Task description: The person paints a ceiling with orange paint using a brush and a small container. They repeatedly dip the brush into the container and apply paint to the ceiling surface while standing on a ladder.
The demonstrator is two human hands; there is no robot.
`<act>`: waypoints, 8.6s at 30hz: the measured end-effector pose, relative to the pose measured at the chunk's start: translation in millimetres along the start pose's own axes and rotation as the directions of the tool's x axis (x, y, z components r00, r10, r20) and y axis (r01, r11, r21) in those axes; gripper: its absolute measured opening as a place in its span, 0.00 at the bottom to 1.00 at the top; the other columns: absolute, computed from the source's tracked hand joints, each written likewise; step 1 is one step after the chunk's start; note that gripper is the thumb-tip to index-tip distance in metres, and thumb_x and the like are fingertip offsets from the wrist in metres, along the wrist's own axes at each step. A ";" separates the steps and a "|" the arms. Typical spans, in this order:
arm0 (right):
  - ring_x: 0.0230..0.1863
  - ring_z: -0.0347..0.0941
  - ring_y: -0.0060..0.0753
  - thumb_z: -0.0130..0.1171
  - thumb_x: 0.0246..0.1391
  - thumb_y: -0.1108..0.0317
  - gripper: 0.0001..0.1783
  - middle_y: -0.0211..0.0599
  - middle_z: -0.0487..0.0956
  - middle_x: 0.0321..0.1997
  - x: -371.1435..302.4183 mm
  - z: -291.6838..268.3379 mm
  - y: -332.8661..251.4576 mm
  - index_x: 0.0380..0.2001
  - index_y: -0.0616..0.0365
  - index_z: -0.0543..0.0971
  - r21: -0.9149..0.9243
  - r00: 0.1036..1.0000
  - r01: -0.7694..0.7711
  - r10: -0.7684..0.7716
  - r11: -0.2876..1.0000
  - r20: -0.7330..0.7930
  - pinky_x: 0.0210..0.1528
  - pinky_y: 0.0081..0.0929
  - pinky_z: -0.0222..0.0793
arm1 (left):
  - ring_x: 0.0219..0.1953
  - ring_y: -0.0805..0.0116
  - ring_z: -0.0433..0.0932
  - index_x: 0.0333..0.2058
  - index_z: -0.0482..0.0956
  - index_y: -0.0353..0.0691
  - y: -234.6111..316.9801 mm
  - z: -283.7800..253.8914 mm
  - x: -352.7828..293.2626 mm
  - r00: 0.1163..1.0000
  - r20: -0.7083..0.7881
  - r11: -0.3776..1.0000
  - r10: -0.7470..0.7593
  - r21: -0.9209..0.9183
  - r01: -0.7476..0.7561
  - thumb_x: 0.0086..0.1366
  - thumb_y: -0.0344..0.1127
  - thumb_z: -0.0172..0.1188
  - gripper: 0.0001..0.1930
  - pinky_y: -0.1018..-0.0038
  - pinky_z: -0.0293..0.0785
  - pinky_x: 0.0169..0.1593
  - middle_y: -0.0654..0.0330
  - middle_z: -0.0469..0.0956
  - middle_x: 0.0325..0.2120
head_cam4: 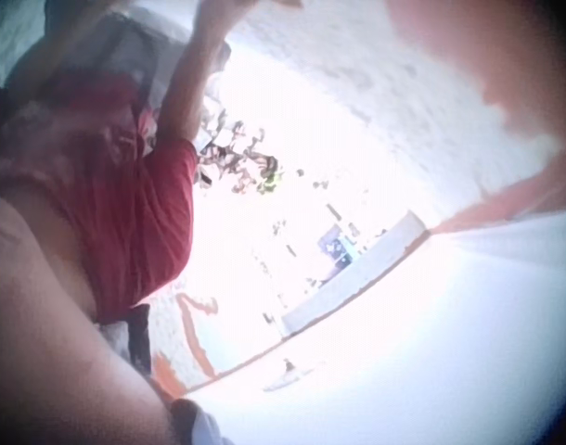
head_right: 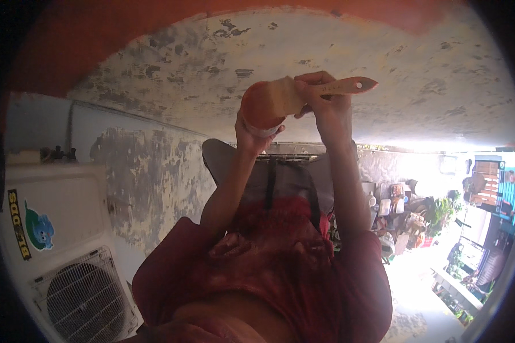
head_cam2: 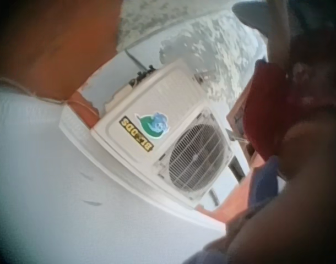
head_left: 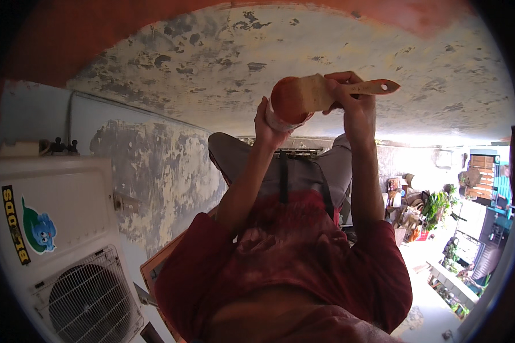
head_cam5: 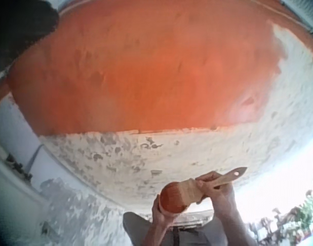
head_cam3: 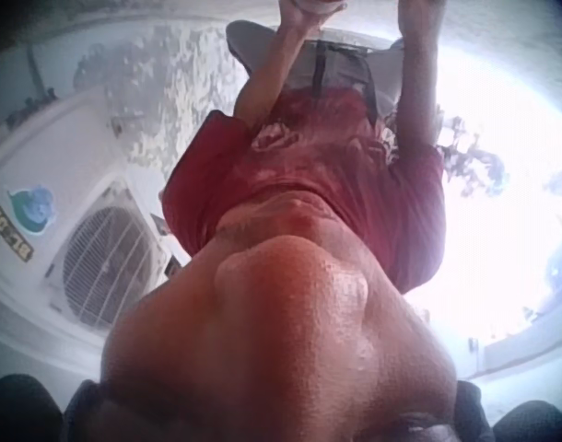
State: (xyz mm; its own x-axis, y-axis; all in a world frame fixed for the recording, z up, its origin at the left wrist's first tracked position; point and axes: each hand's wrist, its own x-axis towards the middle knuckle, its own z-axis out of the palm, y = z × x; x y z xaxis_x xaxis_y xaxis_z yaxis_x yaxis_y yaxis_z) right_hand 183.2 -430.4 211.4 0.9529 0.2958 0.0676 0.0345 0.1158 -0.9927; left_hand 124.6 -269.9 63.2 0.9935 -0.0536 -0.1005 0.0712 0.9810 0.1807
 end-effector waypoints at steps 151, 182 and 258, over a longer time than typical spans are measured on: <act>0.54 0.72 0.42 0.58 0.50 0.76 0.28 0.44 0.75 0.57 134.5 27.2 100.7 0.58 0.53 0.74 -0.206 0.400 0.900 -0.916 0.385 0.039 0.47 0.36 0.74 | 0.53 0.57 0.69 0.54 0.73 0.39 151.4 -17.2 -39.0 0.856 -0.040 0.854 0.515 -0.064 -0.517 0.55 0.42 0.65 0.28 0.67 0.73 0.45 0.52 0.71 0.51; 0.42 0.78 0.33 0.59 0.61 0.70 0.15 0.41 0.79 0.50 158.4 -245.1 83.7 0.51 0.63 0.78 -0.503 -0.048 0.626 -0.614 0.596 -0.788 0.42 0.26 0.75 | 0.54 0.57 0.69 0.56 0.72 0.42 132.7 -13.6 -27.9 0.877 -0.020 0.874 0.480 -0.075 -0.480 0.53 0.40 0.66 0.29 0.65 0.72 0.47 0.53 0.70 0.51; 0.48 0.70 0.43 0.64 0.50 0.76 0.19 0.39 0.76 0.46 131.2 568.0 138.3 0.47 0.57 0.77 -0.147 0.422 0.898 -0.906 0.416 0.014 0.50 0.40 0.66 | 0.58 0.53 0.67 0.56 0.71 0.43 332.4 -275.2 -256.0 0.619 -0.239 0.564 0.748 -0.263 -0.783 0.55 0.53 0.64 0.33 0.59 0.73 0.49 0.51 0.70 0.56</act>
State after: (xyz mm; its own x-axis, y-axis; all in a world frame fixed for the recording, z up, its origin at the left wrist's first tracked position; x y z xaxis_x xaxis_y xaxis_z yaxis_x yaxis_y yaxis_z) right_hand 141.8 163.0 139.9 0.3668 0.0329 0.9297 0.9138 0.1744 -0.3667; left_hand -130.6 121.3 -120.4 0.6469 0.7454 -0.1609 -0.7612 0.6439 -0.0771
